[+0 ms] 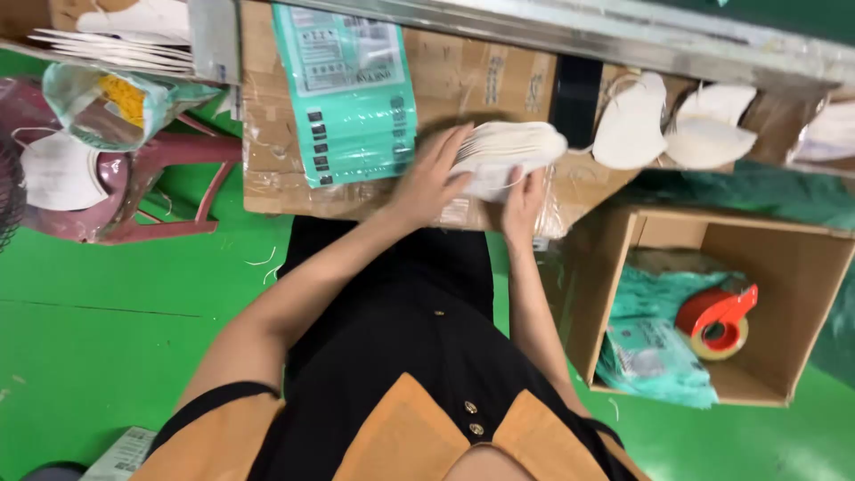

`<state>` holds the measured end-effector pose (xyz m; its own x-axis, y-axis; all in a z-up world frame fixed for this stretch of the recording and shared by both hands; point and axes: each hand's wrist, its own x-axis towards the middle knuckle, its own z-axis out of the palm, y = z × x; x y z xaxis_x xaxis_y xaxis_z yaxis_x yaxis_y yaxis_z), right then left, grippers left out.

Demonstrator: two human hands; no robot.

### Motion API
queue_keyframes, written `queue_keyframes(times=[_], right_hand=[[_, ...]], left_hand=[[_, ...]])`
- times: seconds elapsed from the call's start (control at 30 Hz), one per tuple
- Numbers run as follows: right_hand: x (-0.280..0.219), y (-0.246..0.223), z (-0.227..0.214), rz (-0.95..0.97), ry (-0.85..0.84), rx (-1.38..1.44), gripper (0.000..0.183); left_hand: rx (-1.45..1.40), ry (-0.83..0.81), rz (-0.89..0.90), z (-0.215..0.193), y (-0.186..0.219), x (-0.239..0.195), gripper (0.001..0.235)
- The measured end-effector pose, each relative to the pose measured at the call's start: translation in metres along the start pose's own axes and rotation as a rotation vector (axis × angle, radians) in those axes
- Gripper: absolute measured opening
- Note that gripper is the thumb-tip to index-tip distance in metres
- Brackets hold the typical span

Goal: Packaging white duckbill face masks into printed plastic bags at a workstation.

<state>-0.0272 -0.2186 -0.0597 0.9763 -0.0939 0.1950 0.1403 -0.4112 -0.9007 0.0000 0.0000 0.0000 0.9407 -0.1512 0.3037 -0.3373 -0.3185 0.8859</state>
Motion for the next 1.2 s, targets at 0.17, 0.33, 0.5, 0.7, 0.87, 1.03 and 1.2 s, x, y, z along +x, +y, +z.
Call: queue_keyframes(times=[0.17, 0.33, 0.5, 0.7, 0.87, 1.03, 1.2], right_hand=[[0.018, -0.017, 0.012, 0.230, 0.152, 0.255, 0.041], [0.065, -0.037, 0.063, 0.379, 0.053, 0.612, 0.045], [0.076, -0.076, 0.103, 0.486, -0.245, 0.632, 0.044], [0.083, -0.109, 0.098, 0.477, -0.321, 0.621, 0.032], [0.065, -0.117, 0.074, -0.071, -0.256, -0.046, 0.017], [0.054, -0.127, 0.053, 0.106, -0.105, 0.234, 0.016], [0.053, -0.166, 0.054, 0.161, -0.204, 0.525, 0.023]], left_hand=[[0.756, 0.002, 0.277, -0.109, -0.044, 0.010, 0.009], [0.787, -0.151, 0.164, -0.123, -0.074, 0.025, 0.015], [0.795, -0.092, 0.255, -0.120, -0.076, 0.034, 0.027], [0.564, 0.102, 0.239, -0.131, -0.011, 0.029, 0.009], [0.462, 0.436, 0.209, -0.148, 0.026, 0.032, 0.009], [0.543, 0.266, 0.266, -0.137, 0.023, 0.024, 0.008], [0.336, 0.089, 0.348, -0.121, 0.013, 0.014, 0.019]])
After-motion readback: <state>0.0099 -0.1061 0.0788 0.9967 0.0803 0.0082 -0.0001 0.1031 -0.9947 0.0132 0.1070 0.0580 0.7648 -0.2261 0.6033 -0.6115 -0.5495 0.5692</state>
